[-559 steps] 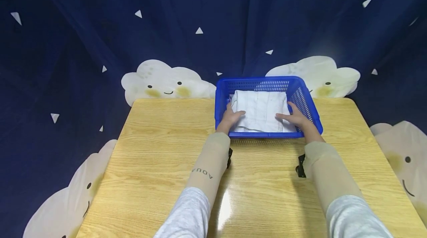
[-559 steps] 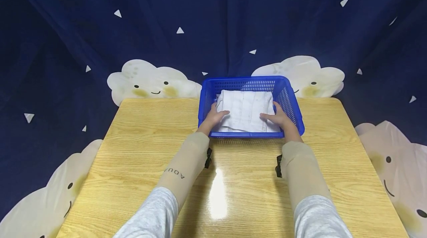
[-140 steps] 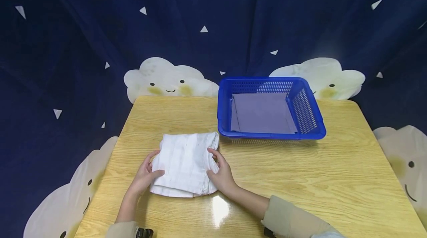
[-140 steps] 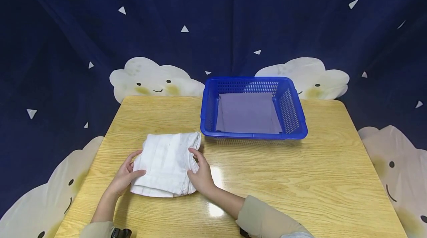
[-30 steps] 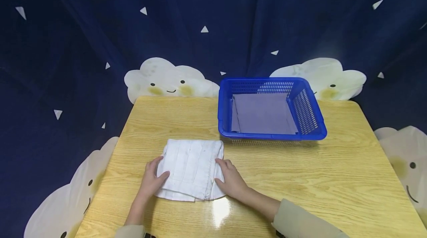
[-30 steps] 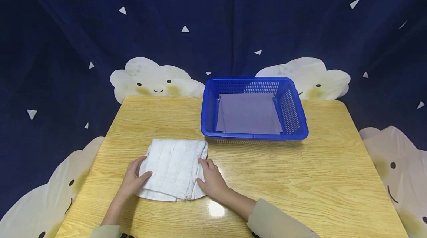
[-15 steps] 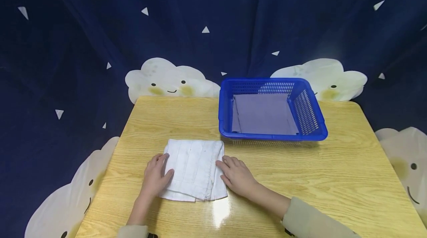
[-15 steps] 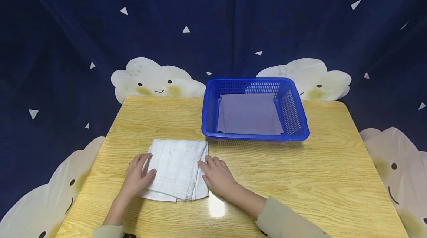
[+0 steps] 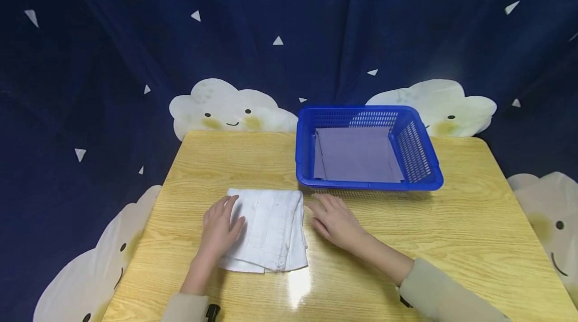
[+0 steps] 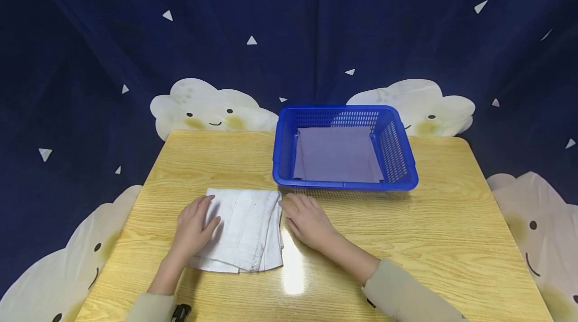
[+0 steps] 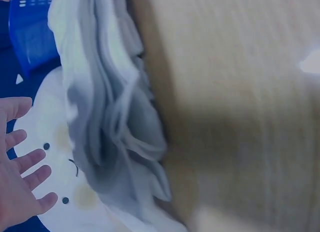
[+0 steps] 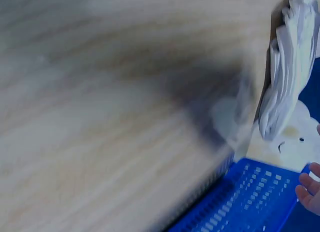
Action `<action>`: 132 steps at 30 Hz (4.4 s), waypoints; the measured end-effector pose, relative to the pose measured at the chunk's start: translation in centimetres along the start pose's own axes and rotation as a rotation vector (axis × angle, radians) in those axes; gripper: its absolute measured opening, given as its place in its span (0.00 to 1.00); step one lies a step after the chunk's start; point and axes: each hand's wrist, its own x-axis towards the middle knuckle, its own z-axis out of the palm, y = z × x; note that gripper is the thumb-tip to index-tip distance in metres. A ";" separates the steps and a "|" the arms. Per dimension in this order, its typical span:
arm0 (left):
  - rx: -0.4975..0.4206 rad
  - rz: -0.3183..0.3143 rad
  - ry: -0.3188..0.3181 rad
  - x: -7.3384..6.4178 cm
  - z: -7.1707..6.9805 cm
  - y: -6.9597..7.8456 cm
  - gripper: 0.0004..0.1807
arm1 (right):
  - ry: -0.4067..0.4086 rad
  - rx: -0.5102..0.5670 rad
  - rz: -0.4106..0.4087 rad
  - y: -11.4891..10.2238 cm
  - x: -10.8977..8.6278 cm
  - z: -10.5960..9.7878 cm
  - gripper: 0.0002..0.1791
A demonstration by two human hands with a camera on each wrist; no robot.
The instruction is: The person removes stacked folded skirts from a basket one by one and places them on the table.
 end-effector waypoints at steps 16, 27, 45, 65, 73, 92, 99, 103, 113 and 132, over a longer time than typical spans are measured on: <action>0.030 0.094 -0.046 3.9 0.7 4.2 0.30 | 0.083 -0.076 -0.013 4.6 0.6 -3.1 0.21; 0.005 0.168 -0.044 6.2 1.8 6.1 0.29 | 0.094 -0.108 0.029 7.2 0.3 -3.7 0.23; -0.055 0.279 0.023 10.2 3.5 9.6 0.29 | 0.097 -0.068 0.170 10.6 -0.3 -5.3 0.26; -0.131 0.281 0.085 13.7 6.5 11.8 0.29 | 0.148 0.002 0.366 14.0 -0.8 -5.5 0.24; -0.144 0.302 0.079 15.0 7.5 12.8 0.30 | 0.217 0.037 0.385 15.2 -0.8 -5.7 0.25; -0.086 0.147 -0.081 17.1 8.5 15.9 0.33 | 0.139 0.106 0.515 18.1 -1.2 -5.4 0.30; -0.062 0.069 -0.124 18.0 8.9 16.8 0.35 | 0.097 0.126 0.547 18.8 -1.2 -5.4 0.32; -0.090 0.008 -0.136 18.4 9.3 17.3 0.35 | 0.068 0.146 0.567 19.2 -1.1 -5.5 0.33; -0.262 -0.181 -0.166 19.2 10.4 17.9 0.37 | 0.023 0.238 0.649 20.4 -0.9 -5.2 0.36; -0.502 -0.368 -0.272 20.2 11.4 17.5 0.40 | -0.152 0.352 0.797 22.3 -0.8 -4.6 0.43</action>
